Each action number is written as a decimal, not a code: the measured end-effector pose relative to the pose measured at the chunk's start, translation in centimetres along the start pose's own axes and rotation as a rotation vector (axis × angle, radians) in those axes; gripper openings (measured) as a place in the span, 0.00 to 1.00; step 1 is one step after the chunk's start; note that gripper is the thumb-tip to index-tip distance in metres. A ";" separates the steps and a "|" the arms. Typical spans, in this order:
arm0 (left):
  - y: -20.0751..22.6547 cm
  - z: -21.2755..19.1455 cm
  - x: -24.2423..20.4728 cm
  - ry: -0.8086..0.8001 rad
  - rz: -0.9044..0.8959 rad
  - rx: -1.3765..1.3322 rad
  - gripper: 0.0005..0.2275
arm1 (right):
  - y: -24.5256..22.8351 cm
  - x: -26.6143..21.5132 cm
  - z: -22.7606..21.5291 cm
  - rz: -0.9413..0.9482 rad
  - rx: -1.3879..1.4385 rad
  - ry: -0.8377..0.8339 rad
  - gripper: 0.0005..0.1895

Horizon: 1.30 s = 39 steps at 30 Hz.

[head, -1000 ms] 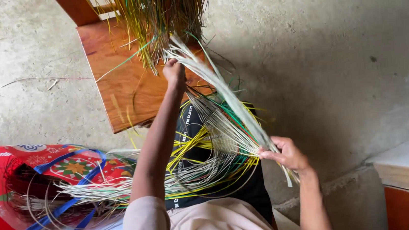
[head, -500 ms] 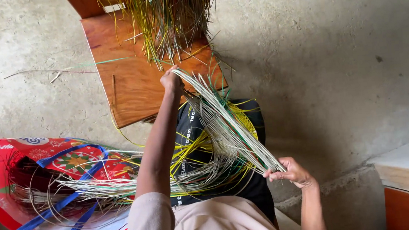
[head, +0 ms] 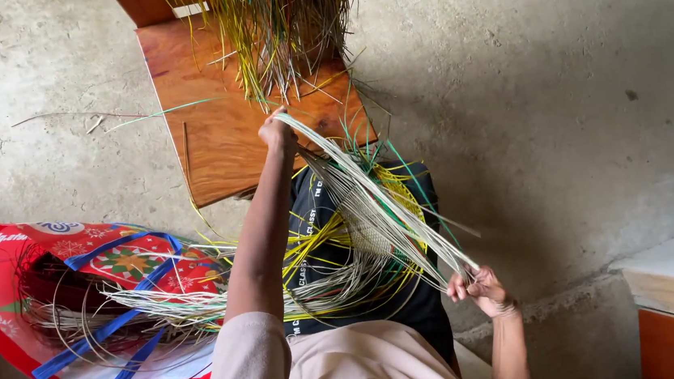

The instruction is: Weaving colorful flexible strands into a circular pattern to create an object.

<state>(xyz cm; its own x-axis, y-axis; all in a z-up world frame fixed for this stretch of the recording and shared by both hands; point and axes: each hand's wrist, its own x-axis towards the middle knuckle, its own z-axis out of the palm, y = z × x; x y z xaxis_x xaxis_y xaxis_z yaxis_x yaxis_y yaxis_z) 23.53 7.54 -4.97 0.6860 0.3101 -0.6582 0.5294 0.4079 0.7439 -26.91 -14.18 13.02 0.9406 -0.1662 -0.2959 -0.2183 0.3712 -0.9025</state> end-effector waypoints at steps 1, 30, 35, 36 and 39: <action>-0.5 0.1 -0.4 0.037 -0.014 -0.039 0.08 | -0.4 0.0 0.2 0.032 -0.079 -0.010 0.15; 9.4 -7.1 0.6 -0.363 0.111 0.238 0.21 | 15.4 -1.8 -12.3 1.056 -1.335 0.617 0.33; 11.5 -7.6 -15.3 -0.111 1.140 0.979 0.41 | 9.0 3.8 -8.4 -0.269 -1.303 0.775 0.11; 10.3 -7.3 -16.6 -0.111 1.141 0.982 0.41 | 6.3 5.0 -4.9 -0.267 -1.300 0.774 0.11; 5.0 -5.6 -18.0 -0.586 1.537 0.875 0.11 | 0.7 9.0 2.7 -0.534 -1.108 0.621 0.07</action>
<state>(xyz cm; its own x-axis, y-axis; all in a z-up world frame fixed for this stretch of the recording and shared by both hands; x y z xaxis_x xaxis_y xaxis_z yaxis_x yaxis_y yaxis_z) 11.08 8.78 9.94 0.7140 -0.4442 0.5412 -0.7000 -0.4688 0.5388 -17.87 -12.97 10.59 0.7695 -0.5428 0.3364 -0.2377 -0.7324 -0.6380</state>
